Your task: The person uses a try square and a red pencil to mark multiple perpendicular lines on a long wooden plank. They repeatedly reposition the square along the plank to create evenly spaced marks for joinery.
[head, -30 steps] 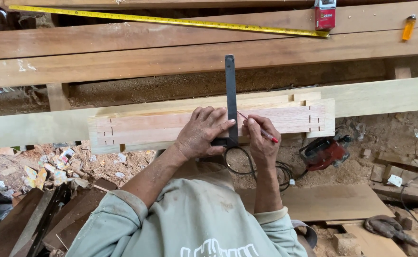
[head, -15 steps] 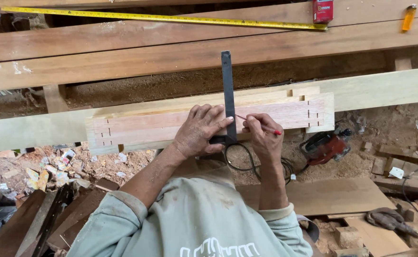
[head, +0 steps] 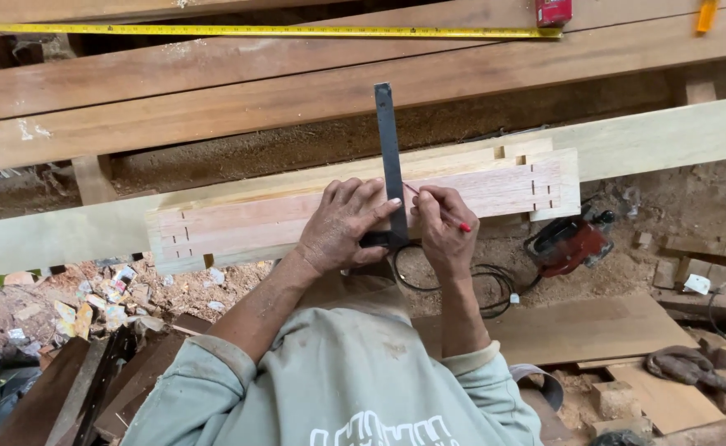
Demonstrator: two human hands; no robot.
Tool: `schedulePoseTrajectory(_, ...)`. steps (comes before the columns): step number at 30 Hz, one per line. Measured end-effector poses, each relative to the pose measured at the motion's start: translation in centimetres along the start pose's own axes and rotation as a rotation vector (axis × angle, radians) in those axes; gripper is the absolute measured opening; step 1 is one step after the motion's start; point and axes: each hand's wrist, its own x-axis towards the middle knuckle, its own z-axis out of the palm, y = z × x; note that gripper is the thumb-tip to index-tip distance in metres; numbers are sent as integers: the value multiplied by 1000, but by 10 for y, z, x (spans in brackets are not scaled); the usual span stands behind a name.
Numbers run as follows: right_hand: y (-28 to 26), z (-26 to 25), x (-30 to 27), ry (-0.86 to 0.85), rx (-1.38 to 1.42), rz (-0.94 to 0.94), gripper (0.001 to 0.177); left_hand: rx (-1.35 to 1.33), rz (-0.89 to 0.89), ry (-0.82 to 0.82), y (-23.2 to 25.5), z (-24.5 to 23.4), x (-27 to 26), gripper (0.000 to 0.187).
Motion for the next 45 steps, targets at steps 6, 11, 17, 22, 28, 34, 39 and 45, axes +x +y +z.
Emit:
schedulePoseTrajectory(6,-5,-1,-9,5,-53,-49,16,5,-7,-14,-1,0,0,86)
schedulePoseTrajectory(11,7,-21,-21,-22,-158,-57,14,-11,3,-9,0,-1,-1,84)
schedulePoseTrajectory(17,8,-16,-28,-18,-223,-71,13,2,5,-4,0,-2,0,84)
schedulePoseTrajectory(22,-3,-13,-25,-15,-240,-100,14,14,4,6,-2,3,-2,87)
schedulePoseTrajectory(28,-7,-38,-43,-121,-371,-15,17,23,-2,-7,-3,2,-2,88)
schedulePoseTrajectory(34,28,-45,-49,-121,-147,172,31,22,-19,-18,-2,1,0,92)
schedulePoseTrajectory(39,65,-31,-57,-114,212,344,23,16,-40,-23,9,8,11,92)
schedulePoseTrajectory(45,90,-33,-54,-69,398,312,21,5,-37,3,25,19,32,88)
